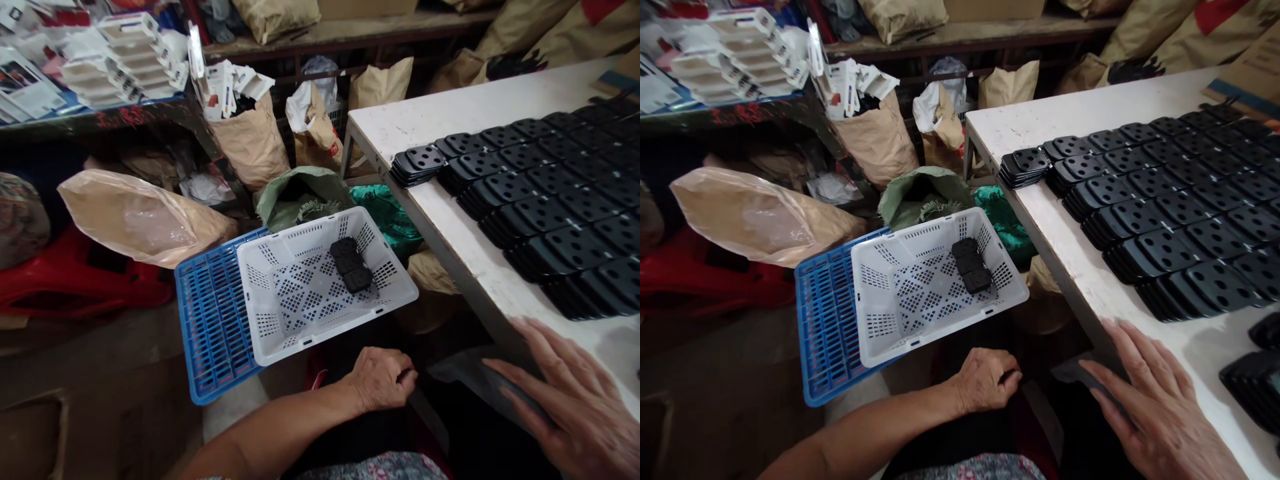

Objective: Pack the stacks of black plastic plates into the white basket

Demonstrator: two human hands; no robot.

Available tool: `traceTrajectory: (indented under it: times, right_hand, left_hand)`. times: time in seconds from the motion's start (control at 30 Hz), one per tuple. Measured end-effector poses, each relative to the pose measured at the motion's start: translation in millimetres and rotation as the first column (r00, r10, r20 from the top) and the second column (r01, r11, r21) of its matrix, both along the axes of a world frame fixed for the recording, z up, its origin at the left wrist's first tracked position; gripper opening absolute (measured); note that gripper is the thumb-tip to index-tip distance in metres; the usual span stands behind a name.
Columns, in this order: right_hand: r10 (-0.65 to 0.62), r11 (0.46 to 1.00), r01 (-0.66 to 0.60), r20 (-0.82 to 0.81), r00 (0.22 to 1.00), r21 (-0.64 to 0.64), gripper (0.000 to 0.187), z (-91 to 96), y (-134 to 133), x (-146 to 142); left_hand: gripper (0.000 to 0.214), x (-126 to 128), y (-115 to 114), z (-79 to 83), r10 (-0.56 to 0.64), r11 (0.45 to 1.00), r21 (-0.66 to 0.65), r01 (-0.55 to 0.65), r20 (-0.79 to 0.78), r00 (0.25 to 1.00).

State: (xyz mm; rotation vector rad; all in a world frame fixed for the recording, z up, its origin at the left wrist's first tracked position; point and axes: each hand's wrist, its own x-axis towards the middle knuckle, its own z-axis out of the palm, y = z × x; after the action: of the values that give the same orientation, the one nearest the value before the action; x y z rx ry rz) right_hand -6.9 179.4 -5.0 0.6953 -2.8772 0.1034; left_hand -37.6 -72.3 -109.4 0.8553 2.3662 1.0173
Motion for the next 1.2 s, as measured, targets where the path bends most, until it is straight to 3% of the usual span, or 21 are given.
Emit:
traceTrajectory:
  times: [0.93, 1.2]
  right_hand:
    - [0.019, 1.000, -0.019, -0.034, 0.999, -0.001, 0.026, -3.6, 4, 0]
    - [-0.117, 0.978, 0.122, 0.039, 0.992, -0.172, 0.031, -2.5, -6, 1]
  left_hand:
    - [0.023, 1, 1, -0.2, -0.008, 1.000, -0.025, 0.008, -0.008, 1.000]
    - [0.022, 2, 1, -2.7, 0.008, 1.000, -0.017, -0.008, -0.016, 1.000]
